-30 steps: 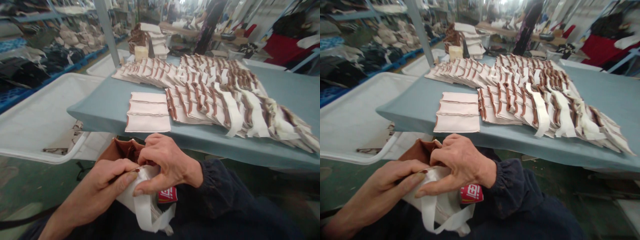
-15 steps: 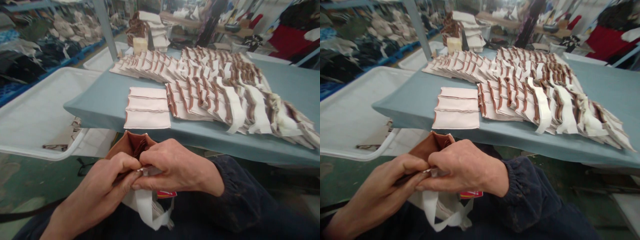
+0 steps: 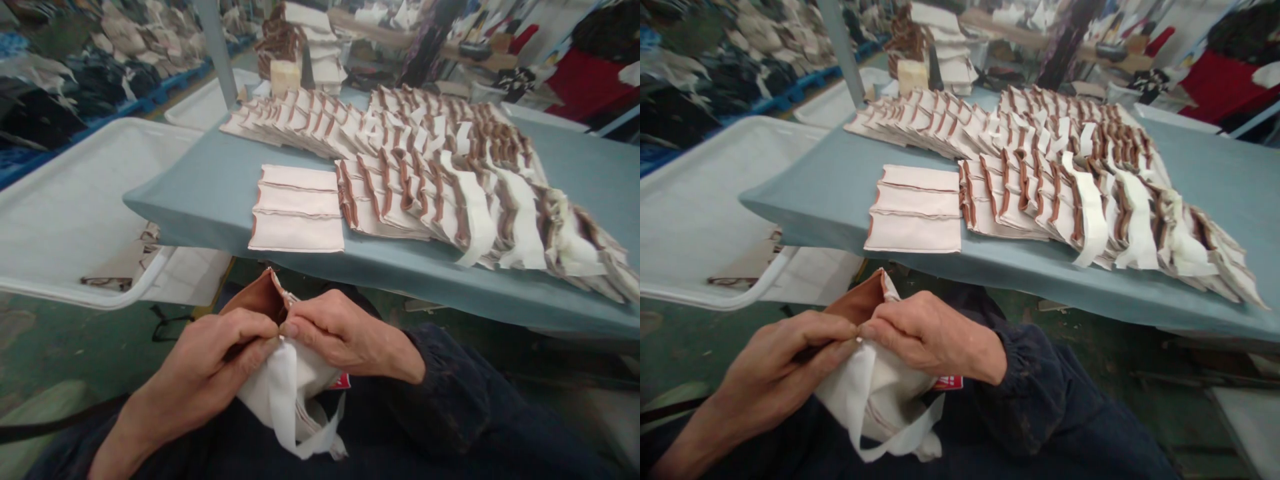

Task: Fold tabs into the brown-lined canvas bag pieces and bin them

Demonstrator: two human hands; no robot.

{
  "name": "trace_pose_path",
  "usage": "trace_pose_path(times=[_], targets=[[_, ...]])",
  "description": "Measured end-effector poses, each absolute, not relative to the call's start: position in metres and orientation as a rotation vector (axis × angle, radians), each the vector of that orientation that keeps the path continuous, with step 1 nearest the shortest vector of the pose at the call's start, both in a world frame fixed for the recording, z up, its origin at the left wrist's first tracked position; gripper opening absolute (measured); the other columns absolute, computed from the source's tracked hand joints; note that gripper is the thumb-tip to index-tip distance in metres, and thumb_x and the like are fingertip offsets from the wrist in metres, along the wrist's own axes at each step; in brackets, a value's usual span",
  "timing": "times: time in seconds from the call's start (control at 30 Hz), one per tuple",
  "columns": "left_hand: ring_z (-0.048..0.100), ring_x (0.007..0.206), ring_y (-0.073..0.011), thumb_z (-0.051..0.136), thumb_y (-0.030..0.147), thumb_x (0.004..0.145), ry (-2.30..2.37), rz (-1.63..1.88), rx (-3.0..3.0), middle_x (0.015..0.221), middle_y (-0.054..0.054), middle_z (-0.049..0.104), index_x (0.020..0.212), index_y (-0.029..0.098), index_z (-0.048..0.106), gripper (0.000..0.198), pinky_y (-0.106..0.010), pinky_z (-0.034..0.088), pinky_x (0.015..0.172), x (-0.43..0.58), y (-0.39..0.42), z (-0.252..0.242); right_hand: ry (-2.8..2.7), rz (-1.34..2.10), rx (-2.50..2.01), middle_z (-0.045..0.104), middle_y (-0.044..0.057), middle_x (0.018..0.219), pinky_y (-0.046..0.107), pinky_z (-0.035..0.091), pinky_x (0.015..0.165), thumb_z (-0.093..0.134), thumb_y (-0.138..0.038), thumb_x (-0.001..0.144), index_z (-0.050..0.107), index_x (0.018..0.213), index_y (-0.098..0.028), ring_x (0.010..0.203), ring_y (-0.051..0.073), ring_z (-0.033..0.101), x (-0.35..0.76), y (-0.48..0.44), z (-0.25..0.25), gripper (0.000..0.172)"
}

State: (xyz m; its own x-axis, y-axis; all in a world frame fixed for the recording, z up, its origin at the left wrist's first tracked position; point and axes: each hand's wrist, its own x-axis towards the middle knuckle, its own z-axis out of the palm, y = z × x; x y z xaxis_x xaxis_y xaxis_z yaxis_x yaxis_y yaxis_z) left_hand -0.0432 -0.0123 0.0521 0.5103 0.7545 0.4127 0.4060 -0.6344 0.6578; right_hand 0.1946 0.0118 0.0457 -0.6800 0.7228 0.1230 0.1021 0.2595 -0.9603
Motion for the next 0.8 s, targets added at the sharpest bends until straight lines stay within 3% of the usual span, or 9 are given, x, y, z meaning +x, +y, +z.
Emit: trace_pose_path(times=[0.13,0.37,0.47,0.57,0.67,0.8], targets=[[0.082,0.07,-0.0131,0.061,0.016,0.114,0.922,0.954,2.359,0.085,0.005,0.085,0.104,0.027,0.07,0.017,-0.018,0.06,0.069,-0.042,-0.014,0.051,-2.029,1.281,-0.756,0.039,-0.006,0.067,0.031,0.027,0.061,0.048,-0.049,0.119,0.042,0.075,-0.025,0.061,0.012,0.033,0.195,0.006,0.044,0.05],[0.078,0.07,-0.0149,0.049,0.011,0.118,0.727,1.015,2.527,0.086,0.0,0.082,0.12,0.023,0.068,0.022,-0.023,0.06,0.069,-0.045,-0.008,0.022,-1.638,1.815,-0.924,0.035,-0.007,0.069,0.025,0.026,0.054,0.06,-0.082,0.106,0.046,0.075,-0.023,0.061,0.01,0.03,0.202,-0.002,0.046,0.068],[0.075,0.067,-0.0147,0.053,0.012,0.117,0.705,1.072,2.523,0.083,0.0,0.079,0.123,0.022,0.068,0.019,-0.023,0.057,0.067,-0.052,-0.012,0.005,-1.606,1.81,-0.93,0.034,-0.007,0.068,0.025,0.026,0.053,0.054,-0.085,0.107,0.044,0.074,-0.024,0.06,0.01,0.029,0.207,-0.006,0.041,0.07],[0.077,0.074,-0.0162,0.059,0.022,0.116,0.926,1.038,2.375,0.091,0.0,0.082,0.118,0.024,0.071,0.012,-0.024,0.057,0.07,-0.058,-0.017,0.003,-1.808,1.456,-0.844,0.042,-0.006,0.067,0.026,0.031,0.056,0.047,-0.069,0.118,0.048,0.075,-0.022,0.058,0.01,0.036,0.213,-0.005,0.037,0.063],[0.079,0.086,-0.0179,0.047,0.033,0.12,1.029,0.915,2.157,0.102,-0.001,0.084,0.119,0.024,0.075,0.029,-0.024,0.057,0.077,-0.054,-0.014,0.023,-2.058,0.944,-0.707,0.06,-0.001,0.073,0.027,0.038,0.062,0.037,-0.047,0.126,0.06,0.084,-0.02,0.064,0.012,0.05,0.218,-0.003,0.039,0.055],[0.067,0.072,-0.0134,0.032,0.033,0.123,0.882,0.627,1.98,0.081,0.004,0.074,0.088,0.022,0.072,0.054,-0.023,0.051,0.07,-0.037,0.002,0.062,-2.282,0.41,-0.635,0.063,0.0,0.07,0.031,0.037,0.062,0.031,-0.038,0.128,0.066,0.086,-0.019,0.061,0.014,0.051,0.218,-0.003,0.048,0.058]])
